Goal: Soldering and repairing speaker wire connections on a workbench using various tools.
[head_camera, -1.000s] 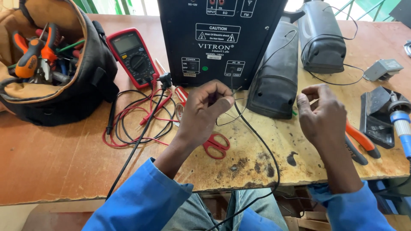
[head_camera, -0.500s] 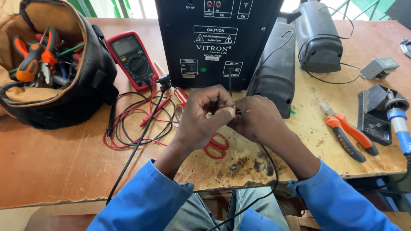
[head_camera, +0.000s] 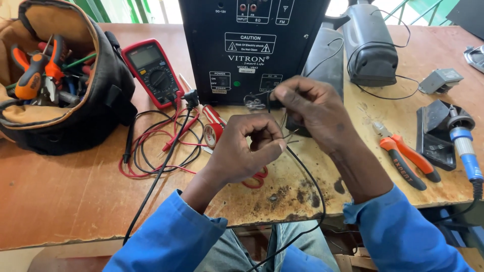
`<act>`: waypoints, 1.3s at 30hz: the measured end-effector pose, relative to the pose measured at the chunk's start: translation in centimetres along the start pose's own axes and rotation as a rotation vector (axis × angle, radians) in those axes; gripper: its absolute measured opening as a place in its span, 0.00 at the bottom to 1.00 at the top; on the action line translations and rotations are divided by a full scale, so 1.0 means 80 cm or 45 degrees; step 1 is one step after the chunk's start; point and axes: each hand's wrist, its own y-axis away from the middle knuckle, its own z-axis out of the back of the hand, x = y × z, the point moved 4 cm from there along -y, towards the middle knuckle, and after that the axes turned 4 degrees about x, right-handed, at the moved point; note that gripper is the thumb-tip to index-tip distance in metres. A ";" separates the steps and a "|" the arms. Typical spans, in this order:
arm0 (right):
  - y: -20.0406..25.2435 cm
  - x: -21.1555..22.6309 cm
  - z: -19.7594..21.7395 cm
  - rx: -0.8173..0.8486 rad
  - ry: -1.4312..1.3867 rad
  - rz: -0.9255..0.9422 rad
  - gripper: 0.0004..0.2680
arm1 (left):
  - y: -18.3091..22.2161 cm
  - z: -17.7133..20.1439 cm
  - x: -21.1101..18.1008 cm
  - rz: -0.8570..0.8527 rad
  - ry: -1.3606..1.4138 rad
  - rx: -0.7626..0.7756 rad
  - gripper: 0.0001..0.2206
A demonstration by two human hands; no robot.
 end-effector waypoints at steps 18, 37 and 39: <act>0.034 0.089 -0.034 0.498 0.531 0.332 0.09 | 0.010 0.004 -0.041 -0.352 -1.063 -0.324 0.20; 0.053 0.025 0.051 0.496 0.580 -0.106 0.09 | 0.000 -0.021 -0.019 0.026 -1.194 0.110 0.18; 0.057 0.030 0.054 0.488 0.558 -0.028 0.09 | 0.008 -0.026 -0.034 -0.186 -1.207 0.057 0.14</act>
